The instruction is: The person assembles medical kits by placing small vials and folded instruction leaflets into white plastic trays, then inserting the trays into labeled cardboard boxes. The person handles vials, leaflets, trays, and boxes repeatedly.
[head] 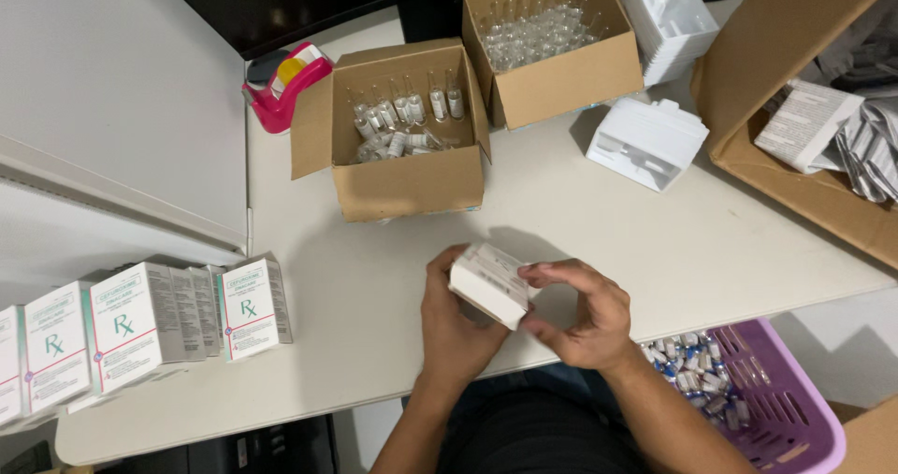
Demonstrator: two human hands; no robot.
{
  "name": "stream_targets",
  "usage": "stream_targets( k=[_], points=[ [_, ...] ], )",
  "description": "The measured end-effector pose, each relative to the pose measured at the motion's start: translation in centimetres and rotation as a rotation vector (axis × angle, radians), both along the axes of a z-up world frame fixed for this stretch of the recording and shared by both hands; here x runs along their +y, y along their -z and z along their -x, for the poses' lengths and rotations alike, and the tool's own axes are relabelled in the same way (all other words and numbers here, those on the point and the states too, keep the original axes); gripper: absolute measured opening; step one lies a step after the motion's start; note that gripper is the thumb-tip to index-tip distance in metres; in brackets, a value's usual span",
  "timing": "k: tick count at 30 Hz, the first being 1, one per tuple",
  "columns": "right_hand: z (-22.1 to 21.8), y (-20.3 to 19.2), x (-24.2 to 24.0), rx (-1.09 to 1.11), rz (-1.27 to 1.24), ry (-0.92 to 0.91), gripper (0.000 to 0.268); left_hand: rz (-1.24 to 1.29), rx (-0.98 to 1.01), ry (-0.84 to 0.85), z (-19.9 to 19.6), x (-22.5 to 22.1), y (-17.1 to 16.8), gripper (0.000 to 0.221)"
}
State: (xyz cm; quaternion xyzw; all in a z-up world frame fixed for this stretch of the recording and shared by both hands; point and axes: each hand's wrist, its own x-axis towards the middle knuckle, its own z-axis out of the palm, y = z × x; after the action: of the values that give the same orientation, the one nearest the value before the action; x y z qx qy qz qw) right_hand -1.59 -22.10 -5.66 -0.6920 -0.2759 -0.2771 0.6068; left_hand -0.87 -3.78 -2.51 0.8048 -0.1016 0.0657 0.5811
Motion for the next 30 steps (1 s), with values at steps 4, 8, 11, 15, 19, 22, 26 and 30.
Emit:
stream_targets(
  k=[4, 8, 11, 15, 19, 22, 26, 30],
  points=[
    [0.0, -0.6, 0.2, -0.001, 0.108, 0.07, 0.063, -0.131, -0.087, -0.031, -0.3, -0.3, 0.2, 0.102],
    [-0.1, -0.6, 0.1, 0.025, 0.082, 0.142, 0.053, -0.048, -0.133, 0.065, -0.4, -0.3, 0.5, 0.103],
    [0.3, -0.2, 0.1, 0.084, 0.101, 0.19, 0.047, 0.0, -0.013, 0.081, -0.1, -0.2, 0.8, 0.09],
    [-0.2, 0.7, 0.5, 0.099, 0.16, 0.191, 0.038, -0.104, -0.104, 0.002, -0.3, 0.0, 1.0, 0.083],
    [-0.6, 0.6, 0.6, 0.023, 0.238, 0.132, 0.038, -0.151, 0.084, -0.003, -0.3, 0.0, 0.8, 0.059],
    [-0.2, -0.6, 0.6, -0.078, 0.444, 0.222, 0.042, -0.096, 0.121, -0.012, -0.2, 0.1, 0.6, 0.063],
    [0.3, -2.5, 1.4, -0.035, 0.526, 0.254, 0.05, -0.068, -0.379, -0.089, 0.6, 0.1, 0.1, 0.072],
    [0.4, -3.1, 1.5, -0.071, 0.444, 0.198, 0.047, -0.218, -0.863, -0.114, 1.0, 0.2, -0.1, 0.051]
  ],
)
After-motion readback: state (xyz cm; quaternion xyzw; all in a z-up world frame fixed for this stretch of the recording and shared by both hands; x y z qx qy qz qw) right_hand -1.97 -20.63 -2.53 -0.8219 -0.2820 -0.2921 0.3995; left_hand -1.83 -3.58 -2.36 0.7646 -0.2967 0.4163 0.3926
